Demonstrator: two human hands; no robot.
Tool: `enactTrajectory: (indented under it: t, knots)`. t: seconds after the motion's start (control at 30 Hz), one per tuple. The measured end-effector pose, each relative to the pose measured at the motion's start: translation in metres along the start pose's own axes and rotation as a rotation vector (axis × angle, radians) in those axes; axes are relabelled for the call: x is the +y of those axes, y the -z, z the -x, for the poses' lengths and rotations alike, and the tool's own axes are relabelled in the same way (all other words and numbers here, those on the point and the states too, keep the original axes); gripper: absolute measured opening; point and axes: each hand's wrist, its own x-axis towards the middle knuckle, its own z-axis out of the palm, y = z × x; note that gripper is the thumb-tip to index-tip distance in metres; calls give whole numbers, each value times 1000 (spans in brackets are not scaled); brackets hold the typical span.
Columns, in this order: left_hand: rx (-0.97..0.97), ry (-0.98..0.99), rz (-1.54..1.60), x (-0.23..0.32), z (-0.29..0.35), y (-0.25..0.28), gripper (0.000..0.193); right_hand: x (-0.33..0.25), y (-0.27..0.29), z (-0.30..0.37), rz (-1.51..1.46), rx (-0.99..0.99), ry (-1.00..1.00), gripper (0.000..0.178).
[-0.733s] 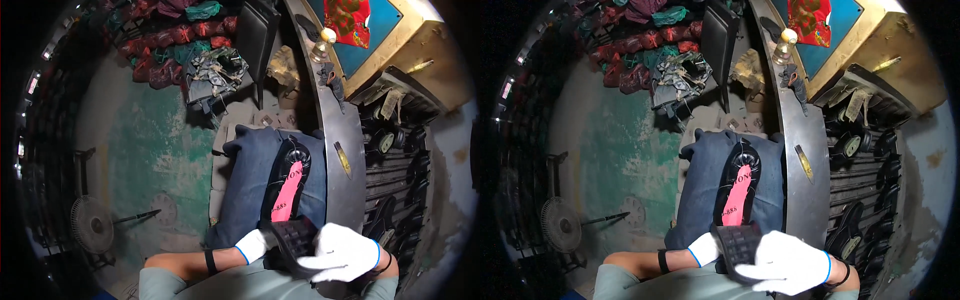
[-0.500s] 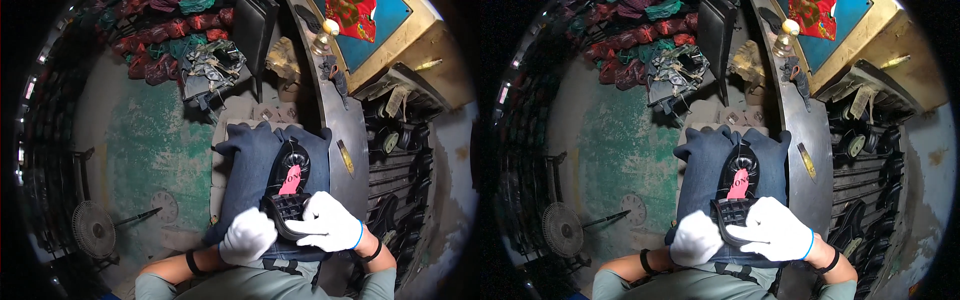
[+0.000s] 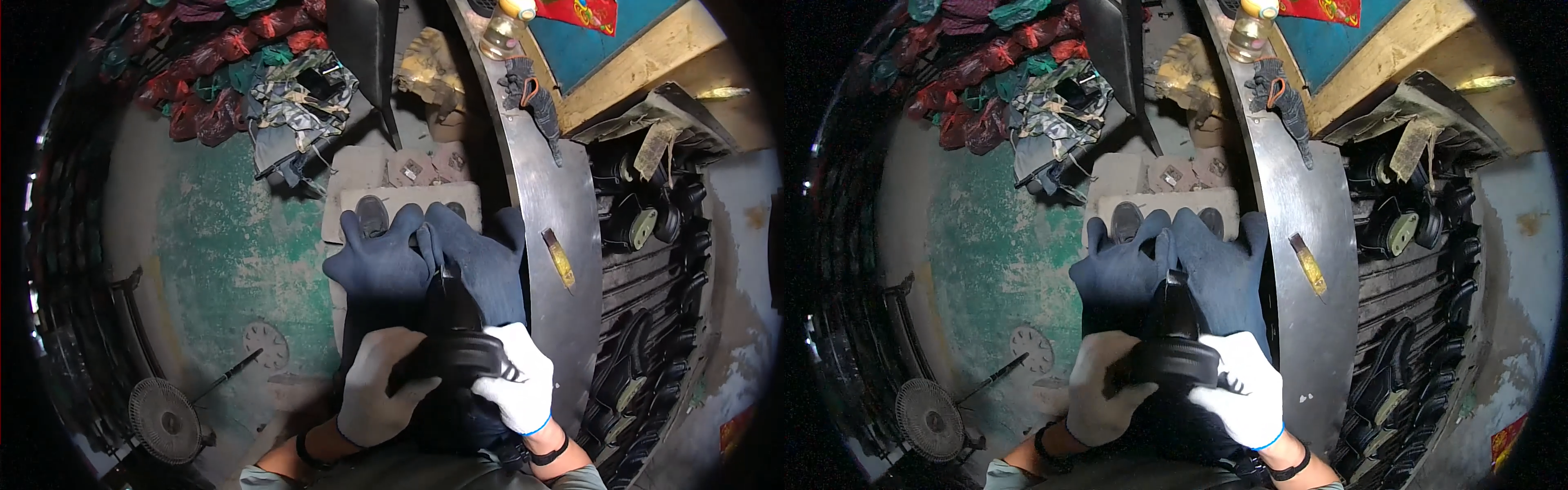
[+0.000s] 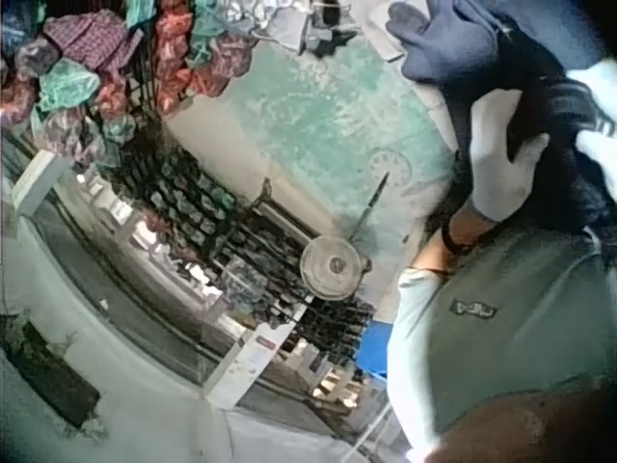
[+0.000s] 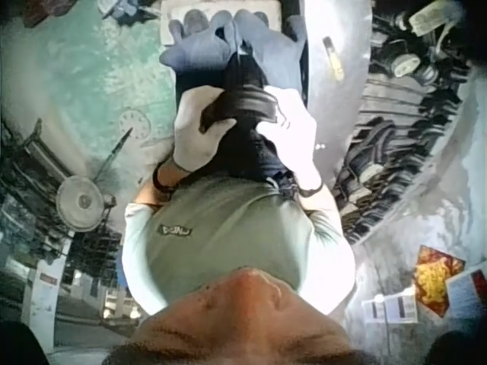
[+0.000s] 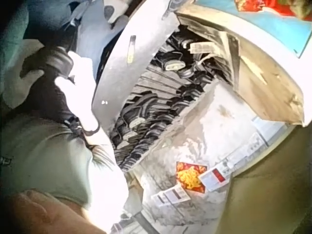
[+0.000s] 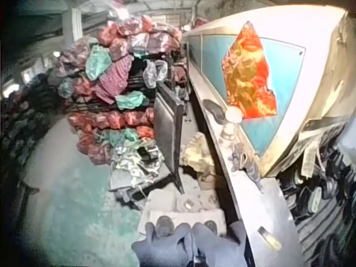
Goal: Clean and inspect shoes before placing them on a conveyor.
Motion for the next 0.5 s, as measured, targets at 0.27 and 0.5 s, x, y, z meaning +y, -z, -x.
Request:
enactTrajectory:
  t: [0.27,0.5]
  knots:
    - [-316,469,-14,14,-51,27,54,-9,17,-38,411,-20,-101,63]
    - [2,40,-24,39,-3,-2,44,5,-8,7,707,84,413,84]
